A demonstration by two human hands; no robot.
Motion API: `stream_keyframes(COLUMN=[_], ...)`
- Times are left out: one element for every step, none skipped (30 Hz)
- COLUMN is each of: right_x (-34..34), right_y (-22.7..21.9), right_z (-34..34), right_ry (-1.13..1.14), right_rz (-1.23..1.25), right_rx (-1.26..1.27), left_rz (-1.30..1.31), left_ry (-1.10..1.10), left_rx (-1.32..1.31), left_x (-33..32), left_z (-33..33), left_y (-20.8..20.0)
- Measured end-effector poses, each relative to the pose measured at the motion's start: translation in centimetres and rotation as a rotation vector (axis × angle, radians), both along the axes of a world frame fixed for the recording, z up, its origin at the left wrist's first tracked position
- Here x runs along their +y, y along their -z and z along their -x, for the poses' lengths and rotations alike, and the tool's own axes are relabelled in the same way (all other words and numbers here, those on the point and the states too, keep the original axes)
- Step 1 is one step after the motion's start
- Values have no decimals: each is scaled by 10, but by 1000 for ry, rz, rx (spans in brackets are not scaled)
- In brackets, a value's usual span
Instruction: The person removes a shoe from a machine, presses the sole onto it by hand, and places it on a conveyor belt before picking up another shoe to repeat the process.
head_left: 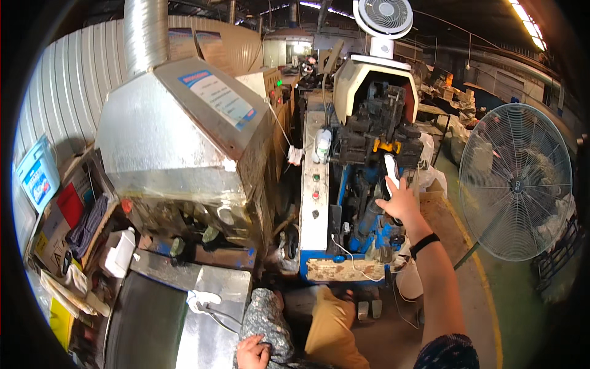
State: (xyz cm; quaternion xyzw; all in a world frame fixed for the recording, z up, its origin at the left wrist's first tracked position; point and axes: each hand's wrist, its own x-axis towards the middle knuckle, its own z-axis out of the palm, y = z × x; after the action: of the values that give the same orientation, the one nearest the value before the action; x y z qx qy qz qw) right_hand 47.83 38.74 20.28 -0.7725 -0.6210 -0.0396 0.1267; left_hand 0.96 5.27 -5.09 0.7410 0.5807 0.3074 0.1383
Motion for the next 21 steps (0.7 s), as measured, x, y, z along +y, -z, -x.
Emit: stream_keyframes(right_x=[-8, -7, -6, -6, -6, -3, 3, 11, 21, 28, 31, 38, 40, 61, 72, 68, 71, 77, 109, 157, 178], right_y=[1, 2, 3, 2, -3, 0, 3, 4, 5, 0, -8, -12, -8, 12, 23, 17, 11, 6, 21, 27, 40], right_z=[-2, -7, -12, -12, -10, -11, -9, -7, -2, 9, 19, 28, 17, -23, -34, -17, -20, -24, -72, -177, -194], right_ry=[22, 28, 38, 45, 55, 54, 52, 43, 46, -1, -35, -81, -87, -258, -315, -205, -134, -92, -210, -237, -311], right_rz=[2, -5, -38, -67, -51, -50, -73, -95, -155, -154, -155, -146, -276, -355, -405, -282, -229, -128, -149, -140, -448], right_rx=[-1, 8, 10, 10, 38, 38, 16, -9, -17, -29, 33, 94, 77, 99, 34, 164, 182, 121, 95, 170, 19], left_rz=[-1, -1, -4, -4, -1, 4, -27, -20, -20, -16, 66, -53, -54, -64, -1, 63, 257, 218, 472, 267, 75], left_ry=[12, 24, 29, 32, 24, 14, 14, 7, 8, -18, -29, -24, 48, 99, -20, -159, -195, -317, -419, -459, -784], left_rx=[-10, -21, -23, -18, -13, -11, 12, 20, 7, -7, -67, -43, -121, -193, -257, -322, -415, -386, -732, -733, -320], left_x=[-1, -1, 2, 3, 3, 3, 5, 3, 6, 3, -5, 1, 9, 10, 1, -12, -22, -41, -54, -56, -82], left_z=[-3, -6, -9, -10, -11, -13, -14, -13, -11, -5, 0, 11, 20, 27, 30, 38, 60, 83, 105, 132, 171], left_y=[-4, -8, -12, -14, -16, -17, -12, -8, -2, 2, 3, 6, 12, 14, 0, -20, -35, -31, -40, -28, 20])
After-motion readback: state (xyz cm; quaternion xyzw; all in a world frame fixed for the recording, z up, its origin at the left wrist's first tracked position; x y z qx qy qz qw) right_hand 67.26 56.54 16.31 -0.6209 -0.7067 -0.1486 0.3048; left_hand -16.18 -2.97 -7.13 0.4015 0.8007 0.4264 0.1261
